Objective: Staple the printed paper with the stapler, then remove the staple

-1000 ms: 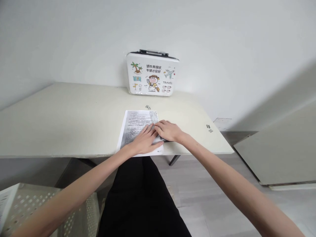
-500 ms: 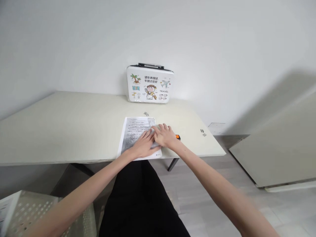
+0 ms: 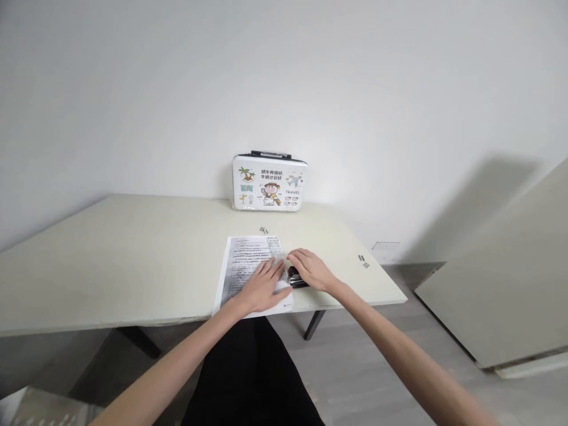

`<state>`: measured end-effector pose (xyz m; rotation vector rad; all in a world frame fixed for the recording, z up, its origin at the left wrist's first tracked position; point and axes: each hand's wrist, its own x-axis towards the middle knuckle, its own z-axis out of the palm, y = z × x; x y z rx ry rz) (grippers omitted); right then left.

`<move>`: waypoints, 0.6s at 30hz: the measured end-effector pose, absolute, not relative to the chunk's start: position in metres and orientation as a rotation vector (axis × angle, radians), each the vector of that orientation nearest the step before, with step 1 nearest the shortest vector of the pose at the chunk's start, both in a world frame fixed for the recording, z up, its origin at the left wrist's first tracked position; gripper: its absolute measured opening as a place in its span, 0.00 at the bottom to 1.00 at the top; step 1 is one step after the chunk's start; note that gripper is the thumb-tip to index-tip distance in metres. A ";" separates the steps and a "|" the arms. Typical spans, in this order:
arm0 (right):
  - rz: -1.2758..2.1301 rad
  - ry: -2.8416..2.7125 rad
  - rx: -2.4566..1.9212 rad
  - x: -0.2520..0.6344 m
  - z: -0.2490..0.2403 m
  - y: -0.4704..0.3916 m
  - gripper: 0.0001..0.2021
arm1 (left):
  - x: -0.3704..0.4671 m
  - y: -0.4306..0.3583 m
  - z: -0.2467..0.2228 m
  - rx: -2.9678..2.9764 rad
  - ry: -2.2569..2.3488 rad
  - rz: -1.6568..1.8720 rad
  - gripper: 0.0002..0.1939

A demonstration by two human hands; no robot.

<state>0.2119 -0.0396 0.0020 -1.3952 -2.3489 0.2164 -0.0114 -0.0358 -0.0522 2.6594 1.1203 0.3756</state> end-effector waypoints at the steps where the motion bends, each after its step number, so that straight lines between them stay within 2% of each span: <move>1: 0.255 -2.342 -1.324 0.222 -0.002 -0.045 0.23 | -0.011 -0.037 -0.050 2.655 1.118 0.362 0.47; 4: 0.260 -2.289 -1.278 0.249 -0.020 -0.059 0.19 | -0.011 -0.038 -0.047 2.650 1.120 0.337 0.46; 9: 0.227 -2.124 -1.406 0.282 -0.052 -0.068 0.23 | -0.007 -0.039 -0.041 2.637 1.151 0.259 0.47; 14: 0.277 -1.929 -1.518 0.299 -0.058 -0.078 0.23 | -0.016 -0.037 -0.036 2.629 1.110 0.309 0.42; 18: 0.357 -1.786 -1.518 0.311 -0.059 -0.087 0.23 | -0.066 -0.029 -0.034 2.642 1.248 0.365 0.39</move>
